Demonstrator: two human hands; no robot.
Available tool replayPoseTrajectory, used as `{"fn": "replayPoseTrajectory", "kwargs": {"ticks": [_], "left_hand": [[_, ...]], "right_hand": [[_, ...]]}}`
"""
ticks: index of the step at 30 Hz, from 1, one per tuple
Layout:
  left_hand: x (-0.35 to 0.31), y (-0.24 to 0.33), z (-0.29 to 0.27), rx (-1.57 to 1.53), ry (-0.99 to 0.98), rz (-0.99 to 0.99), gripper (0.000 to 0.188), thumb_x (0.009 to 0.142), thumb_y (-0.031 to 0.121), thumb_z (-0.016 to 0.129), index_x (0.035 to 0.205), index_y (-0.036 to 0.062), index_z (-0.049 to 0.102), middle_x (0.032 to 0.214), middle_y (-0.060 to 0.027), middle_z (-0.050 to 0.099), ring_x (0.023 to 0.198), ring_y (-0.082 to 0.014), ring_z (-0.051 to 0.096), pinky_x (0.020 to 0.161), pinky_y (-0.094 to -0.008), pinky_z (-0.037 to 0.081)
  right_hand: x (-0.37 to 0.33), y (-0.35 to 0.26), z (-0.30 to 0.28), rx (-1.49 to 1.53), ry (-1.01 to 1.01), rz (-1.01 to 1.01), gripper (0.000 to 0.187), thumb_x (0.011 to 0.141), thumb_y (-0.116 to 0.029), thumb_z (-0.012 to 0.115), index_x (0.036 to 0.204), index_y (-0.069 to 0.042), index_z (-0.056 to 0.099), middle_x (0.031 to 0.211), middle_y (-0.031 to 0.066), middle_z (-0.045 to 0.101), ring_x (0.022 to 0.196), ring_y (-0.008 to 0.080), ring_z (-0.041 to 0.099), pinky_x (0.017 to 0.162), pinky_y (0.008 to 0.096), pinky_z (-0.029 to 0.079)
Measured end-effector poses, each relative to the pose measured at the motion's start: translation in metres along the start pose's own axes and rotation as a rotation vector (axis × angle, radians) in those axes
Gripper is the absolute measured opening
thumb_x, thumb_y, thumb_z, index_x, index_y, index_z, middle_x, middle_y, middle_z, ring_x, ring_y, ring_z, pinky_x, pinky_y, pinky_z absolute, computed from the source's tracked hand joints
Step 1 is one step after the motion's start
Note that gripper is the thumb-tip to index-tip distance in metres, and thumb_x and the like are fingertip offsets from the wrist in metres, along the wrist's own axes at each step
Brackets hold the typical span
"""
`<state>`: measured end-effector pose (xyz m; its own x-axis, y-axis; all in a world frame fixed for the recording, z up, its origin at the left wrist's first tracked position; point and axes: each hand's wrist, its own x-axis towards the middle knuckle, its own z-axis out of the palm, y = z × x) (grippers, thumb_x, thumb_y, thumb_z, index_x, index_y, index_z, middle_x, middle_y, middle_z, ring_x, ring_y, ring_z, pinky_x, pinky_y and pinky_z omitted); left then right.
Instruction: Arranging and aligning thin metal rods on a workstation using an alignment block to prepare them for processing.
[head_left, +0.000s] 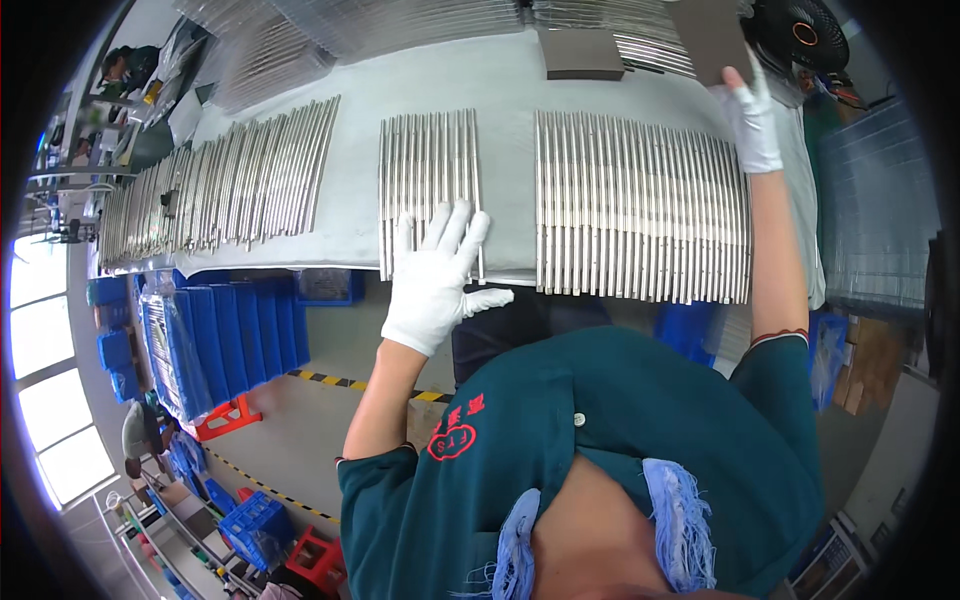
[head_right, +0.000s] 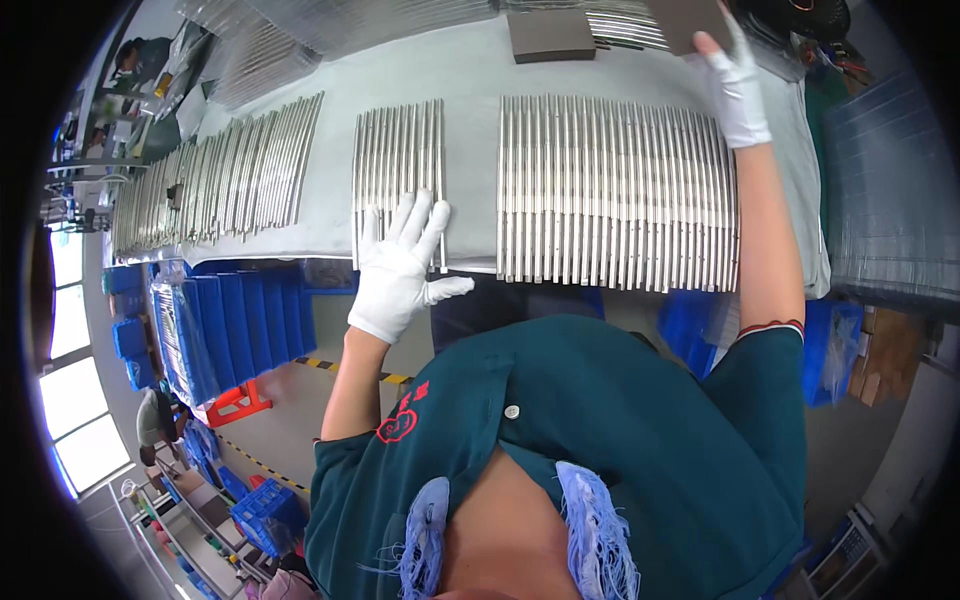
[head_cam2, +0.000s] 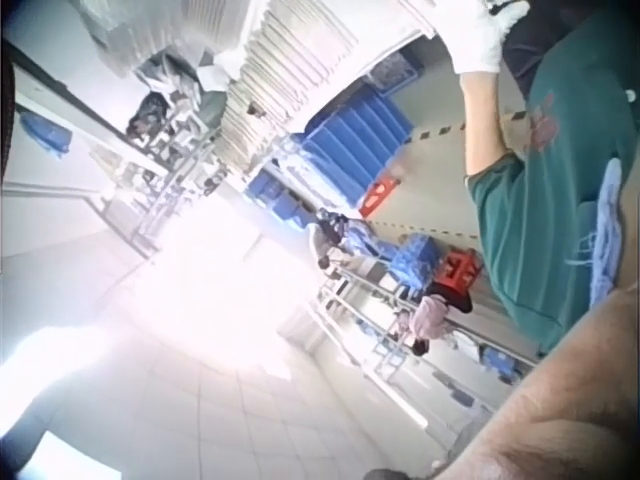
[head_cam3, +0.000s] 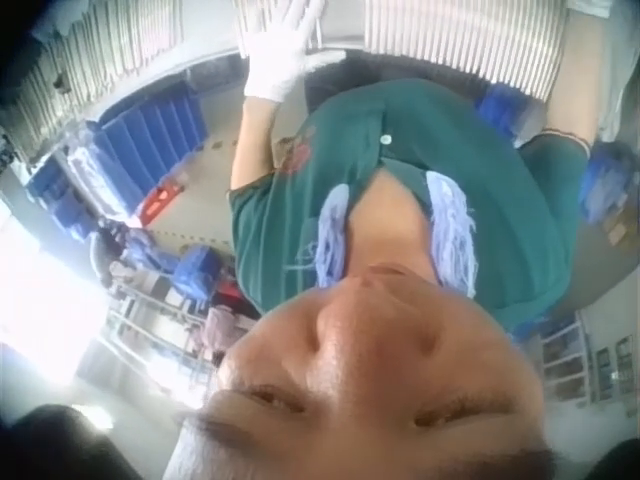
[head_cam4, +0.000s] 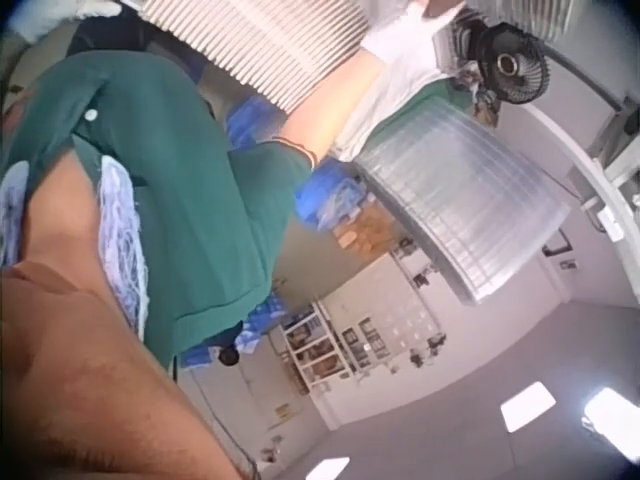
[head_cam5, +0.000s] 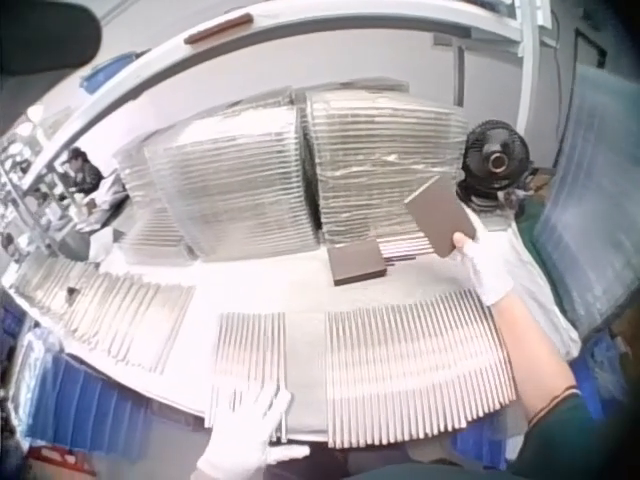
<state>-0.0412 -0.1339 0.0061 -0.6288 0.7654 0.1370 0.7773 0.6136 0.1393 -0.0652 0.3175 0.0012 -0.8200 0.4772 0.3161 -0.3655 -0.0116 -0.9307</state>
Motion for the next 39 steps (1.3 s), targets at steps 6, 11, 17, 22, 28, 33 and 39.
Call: {"fn": "replayPoseTrajectory", "kwargs": {"ticks": [6,11,17,22,28,33,39], "left_hand": [[0.016,0.025,0.005,-0.071,-0.088,0.115,0.102,0.071,0.076,0.057,0.145,0.0072,0.043,0.147,-0.0193,0.044,0.137,-0.0388,0.04,0.111,-0.0626,0.024],[0.024,0.036,0.006,-0.15,-0.075,0.142,0.102,0.069,0.073,0.062,0.144,0.0074,0.044,0.143,-0.0184,0.047,0.134,-0.0381,0.043,0.11,-0.0633,0.025],[0.011,0.023,0.0,-0.058,-0.092,0.063,0.101,0.068,0.073,0.063,0.143,0.0071,0.045,0.143,-0.0187,0.047,0.133,-0.0378,0.043,0.109,-0.0645,0.025],[-0.003,0.006,-0.004,-0.047,-0.076,-0.017,0.097,0.072,0.073,0.06,0.143,0.007,0.045,0.145,-0.019,0.045,0.134,-0.0377,0.041,0.109,-0.064,0.024],[0.004,0.013,-0.001,-0.067,-0.06,0.044,0.095,0.073,0.074,0.058,0.141,0.0077,0.047,0.144,-0.0193,0.046,0.132,-0.0407,0.043,0.111,-0.0631,0.023],[0.016,0.038,0.006,-0.279,-0.036,0.173,0.097,0.073,0.072,0.058,0.142,0.0052,0.044,0.144,-0.0214,0.043,0.134,-0.04,0.038,0.114,-0.0521,0.026],[0.0,-0.001,-0.006,-0.079,0.053,-0.037,0.1,0.073,0.077,0.054,0.142,0.0048,0.046,0.144,-0.023,0.045,0.135,-0.0421,0.039,0.113,-0.0609,0.021]], "right_hand": [[-0.021,-0.004,-0.056,-0.184,0.421,-0.121,0.059,0.093,-0.015,0.069,0.144,-0.003,0.043,0.136,0.0105,0.052,0.121,0.0203,0.053,0.102,0.0336,0.046],[-0.026,0.007,-0.067,-0.278,0.508,-0.145,0.064,0.091,-0.018,0.072,0.145,-0.002,0.042,0.135,0.0121,0.053,0.122,0.0195,0.053,0.102,0.0295,0.044],[-0.025,0.015,-0.071,-0.646,0.427,-0.276,0.065,0.09,-0.023,0.074,0.144,-0.002,0.045,0.136,0.0109,0.055,0.122,0.019,0.053,0.105,0.0295,0.04],[-0.027,0.015,-0.063,-0.683,0.36,-0.271,0.066,0.09,-0.023,0.074,0.146,-0.004,0.044,0.137,0.0114,0.054,0.122,0.0192,0.053,0.106,0.0304,0.04],[-0.028,0.011,-0.064,-0.673,0.377,-0.238,0.065,0.091,-0.021,0.073,0.146,-0.003,0.042,0.136,0.0126,0.055,0.121,0.0196,0.054,0.106,0.0312,0.041],[-0.023,0.02,-0.071,-0.687,0.371,-0.253,0.066,0.092,-0.023,0.071,0.146,-0.001,0.041,0.139,0.0138,0.053,0.123,0.021,0.054,0.106,0.0322,0.04],[-0.024,0.022,-0.073,-0.714,0.374,-0.284,0.066,0.092,-0.025,0.071,0.146,-0.001,0.041,0.14,0.0143,0.051,0.124,0.0207,0.053,0.107,0.0322,0.04]]}}
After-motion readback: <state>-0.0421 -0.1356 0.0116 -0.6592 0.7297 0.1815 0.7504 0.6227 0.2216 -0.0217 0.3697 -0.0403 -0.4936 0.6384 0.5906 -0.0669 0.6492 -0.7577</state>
